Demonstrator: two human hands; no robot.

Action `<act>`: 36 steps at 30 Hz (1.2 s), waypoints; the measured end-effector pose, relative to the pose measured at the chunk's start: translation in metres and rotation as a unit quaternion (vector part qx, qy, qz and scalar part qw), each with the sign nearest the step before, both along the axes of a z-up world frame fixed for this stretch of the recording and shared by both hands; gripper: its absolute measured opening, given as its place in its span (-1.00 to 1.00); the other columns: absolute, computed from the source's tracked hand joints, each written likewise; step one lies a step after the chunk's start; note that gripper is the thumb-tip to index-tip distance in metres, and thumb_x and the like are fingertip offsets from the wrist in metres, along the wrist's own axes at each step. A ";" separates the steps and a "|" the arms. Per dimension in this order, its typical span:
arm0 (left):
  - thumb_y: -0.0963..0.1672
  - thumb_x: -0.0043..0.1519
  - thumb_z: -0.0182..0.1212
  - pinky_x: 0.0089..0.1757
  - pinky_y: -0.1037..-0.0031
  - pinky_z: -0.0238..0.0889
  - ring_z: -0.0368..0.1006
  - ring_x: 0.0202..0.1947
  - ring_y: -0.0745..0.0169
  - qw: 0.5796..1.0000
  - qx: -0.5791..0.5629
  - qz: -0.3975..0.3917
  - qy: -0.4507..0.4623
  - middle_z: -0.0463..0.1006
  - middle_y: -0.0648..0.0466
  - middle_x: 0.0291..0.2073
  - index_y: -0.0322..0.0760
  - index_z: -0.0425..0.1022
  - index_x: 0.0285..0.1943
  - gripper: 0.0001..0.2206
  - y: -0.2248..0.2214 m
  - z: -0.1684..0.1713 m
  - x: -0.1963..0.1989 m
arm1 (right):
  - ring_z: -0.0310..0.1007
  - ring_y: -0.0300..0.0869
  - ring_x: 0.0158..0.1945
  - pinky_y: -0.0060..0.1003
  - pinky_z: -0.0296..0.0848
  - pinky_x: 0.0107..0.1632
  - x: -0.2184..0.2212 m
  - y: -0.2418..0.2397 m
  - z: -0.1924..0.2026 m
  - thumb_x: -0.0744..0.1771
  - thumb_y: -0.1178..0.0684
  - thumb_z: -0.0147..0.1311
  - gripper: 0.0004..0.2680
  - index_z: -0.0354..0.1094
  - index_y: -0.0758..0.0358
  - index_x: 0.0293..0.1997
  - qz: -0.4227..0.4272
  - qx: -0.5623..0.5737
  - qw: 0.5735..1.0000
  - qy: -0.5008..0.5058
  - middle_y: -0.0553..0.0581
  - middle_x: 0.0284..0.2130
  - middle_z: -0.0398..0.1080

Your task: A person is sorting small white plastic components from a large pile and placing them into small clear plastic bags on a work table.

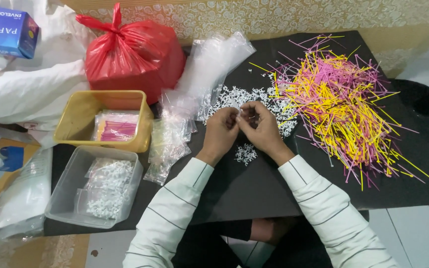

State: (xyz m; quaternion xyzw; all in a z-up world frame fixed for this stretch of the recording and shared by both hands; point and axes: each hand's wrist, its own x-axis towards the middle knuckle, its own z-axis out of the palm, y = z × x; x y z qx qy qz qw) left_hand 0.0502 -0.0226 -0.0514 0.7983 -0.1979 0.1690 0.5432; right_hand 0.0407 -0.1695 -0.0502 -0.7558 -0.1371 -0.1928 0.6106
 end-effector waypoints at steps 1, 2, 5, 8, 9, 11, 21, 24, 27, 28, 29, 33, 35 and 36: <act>-0.24 0.19 0.28 -0.36 0.34 0.50 0.59 -0.37 -0.09 1.000 -0.002 0.001 0.000 0.59 -0.20 -0.41 -0.43 0.57 -0.09 -0.85 0.000 -0.001 0.001 | 0.44 -0.26 -0.24 -0.38 0.50 -0.20 0.002 -0.001 -0.002 0.29 0.20 0.27 -0.81 0.42 0.28 -0.03 0.001 -0.002 1.000 0.000 0.09 -0.34 0.44; -0.25 0.19 0.27 -0.33 0.26 0.50 0.60 -0.34 -0.15 1.000 -0.018 -0.011 0.007 0.58 -0.23 -0.40 -0.44 0.53 -0.06 -0.83 0.001 -0.002 0.002 | 0.44 -0.30 -0.22 -0.41 0.51 -0.18 0.004 -0.002 -0.004 0.28 0.19 0.31 -0.77 0.42 0.27 -0.01 0.019 0.013 1.000 0.013 0.06 -0.31 0.44; -0.24 0.21 0.28 -0.28 0.22 0.50 0.62 -0.30 -0.18 0.998 -0.062 -0.024 0.019 0.60 -0.25 -0.39 -0.41 0.48 -0.05 -0.83 0.000 -0.004 0.003 | 0.44 -0.36 -0.20 -0.49 0.52 -0.15 0.006 -0.003 -0.004 0.27 0.17 0.36 -0.76 0.44 0.27 -0.01 0.049 0.040 0.997 0.036 0.00 -0.29 0.44; -0.21 0.25 0.26 -0.32 0.35 0.51 0.61 -0.37 0.01 0.988 -0.131 -0.047 0.067 0.61 -0.18 -0.42 -0.38 0.47 -0.10 -0.89 -0.001 -0.004 0.004 | 0.44 -0.37 -0.21 -0.49 0.54 -0.17 0.006 -0.005 0.001 0.31 0.18 0.31 -0.82 0.46 0.30 -0.04 0.057 0.060 0.996 0.045 0.01 -0.32 0.45; -0.22 0.28 0.22 -0.38 0.44 0.53 0.60 -0.45 0.16 0.976 -0.173 -0.066 0.113 0.60 -0.13 -0.45 -0.39 0.47 -0.13 -0.92 -0.001 -0.004 0.004 | 0.45 -0.35 -0.23 -0.44 0.58 -0.20 0.006 -0.006 0.003 0.33 0.20 0.28 -0.85 0.47 0.34 -0.05 0.055 0.067 0.995 0.047 0.05 -0.34 0.45; -0.21 0.28 0.24 -0.40 0.45 0.53 0.60 -0.48 0.16 0.976 -0.173 -0.062 0.117 0.59 -0.13 -0.47 -0.40 0.47 -0.15 -0.91 -0.001 0.000 0.001 | 0.48 -0.31 -0.26 -0.42 0.58 -0.23 0.004 -0.006 0.002 0.34 0.23 0.20 -0.89 0.48 0.35 -0.06 0.033 0.036 0.998 0.038 0.10 -0.36 0.47; -0.24 0.09 0.24 -0.54 0.31 0.27 0.46 -0.63 0.01 0.998 0.020 0.057 0.004 0.44 -0.01 -0.68 -0.31 0.44 -0.28 -0.91 0.006 0.002 0.001 | 0.55 0.00 -0.35 -0.27 0.50 -0.39 0.001 -0.009 0.004 0.29 0.29 0.15 -0.92 0.36 0.23 -0.35 -0.038 -0.199 0.975 -0.087 0.16 -0.43 0.52; -0.22 0.06 0.22 -0.50 0.31 0.23 0.38 -0.63 0.09 0.999 0.004 0.053 -0.003 0.35 0.05 -0.70 -0.26 0.42 -0.31 -0.91 0.009 0.006 0.002 | 0.55 0.06 -0.27 -0.16 0.52 -0.31 0.000 -0.013 0.006 0.27 0.30 0.13 -0.91 0.40 0.20 -0.28 0.010 -0.246 0.965 -0.089 0.17 -0.38 0.49; -0.21 0.01 0.29 -0.39 0.33 0.25 0.37 -0.51 0.11 0.999 -0.022 0.037 -0.014 0.43 0.05 -0.58 -0.19 0.45 -0.35 -0.89 0.013 -0.002 0.015 | 0.56 0.07 -0.20 -0.14 0.53 -0.21 -0.004 -0.011 0.016 0.29 0.32 0.07 -0.87 0.45 0.16 -0.23 0.036 -0.279 0.955 -0.091 0.12 -0.33 0.48; -0.21 0.01 0.29 -0.39 0.33 0.25 0.37 -0.51 0.11 0.999 -0.022 0.037 -0.014 0.43 0.05 -0.58 -0.19 0.45 -0.35 -0.89 0.014 0.001 0.015 | 0.56 0.07 -0.20 -0.14 0.53 -0.21 -0.005 -0.010 0.019 0.29 0.32 0.07 -0.87 0.45 0.16 -0.23 0.036 -0.279 0.955 -0.091 0.12 -0.33 0.48; -0.22 -0.03 0.26 -0.24 0.25 0.25 0.42 -0.31 -0.02 0.998 -0.012 0.027 -0.047 0.49 0.03 -0.41 -0.15 0.44 -0.35 -0.87 0.016 0.004 0.016 | 0.56 0.10 -0.16 -0.13 0.54 -0.17 -0.006 -0.009 0.023 0.30 0.32 0.07 -0.86 0.48 0.19 -0.19 0.042 -0.289 0.951 -0.100 0.17 -0.28 0.48; -0.23 -0.03 0.18 0.09 0.13 0.20 0.48 0.02 -0.08 0.998 0.021 -0.012 -0.063 0.62 0.08 -0.25 -0.07 0.52 -0.28 -0.81 0.023 0.006 0.016 | 0.54 0.12 -0.09 -0.13 0.51 -0.06 -0.005 -0.013 0.020 0.30 0.24 0.06 -0.87 0.54 0.26 -0.16 0.082 -0.303 0.941 -0.126 0.23 -0.18 0.48; -0.21 -0.01 0.17 0.08 0.16 0.22 0.50 -0.03 -0.04 0.998 0.027 -0.017 -0.048 0.63 0.10 -0.30 -0.05 0.55 -0.27 -0.81 0.026 0.005 0.020 | 0.54 0.13 -0.07 -0.10 0.51 -0.04 -0.009 -0.012 0.028 0.27 0.19 0.15 -0.87 0.54 0.25 -0.16 0.088 -0.305 0.939 -0.130 0.24 -0.17 0.48; -0.19 0.00 0.15 0.07 0.18 0.23 0.52 -0.09 0.01 0.999 0.032 -0.023 -0.033 0.63 0.13 -0.34 -0.03 0.58 -0.26 -0.81 0.027 0.005 0.021 | 0.53 0.14 -0.05 -0.06 0.50 -0.02 -0.011 -0.012 0.032 0.24 0.14 0.23 -0.85 0.54 0.25 -0.15 0.093 -0.308 0.937 -0.133 0.24 -0.16 0.48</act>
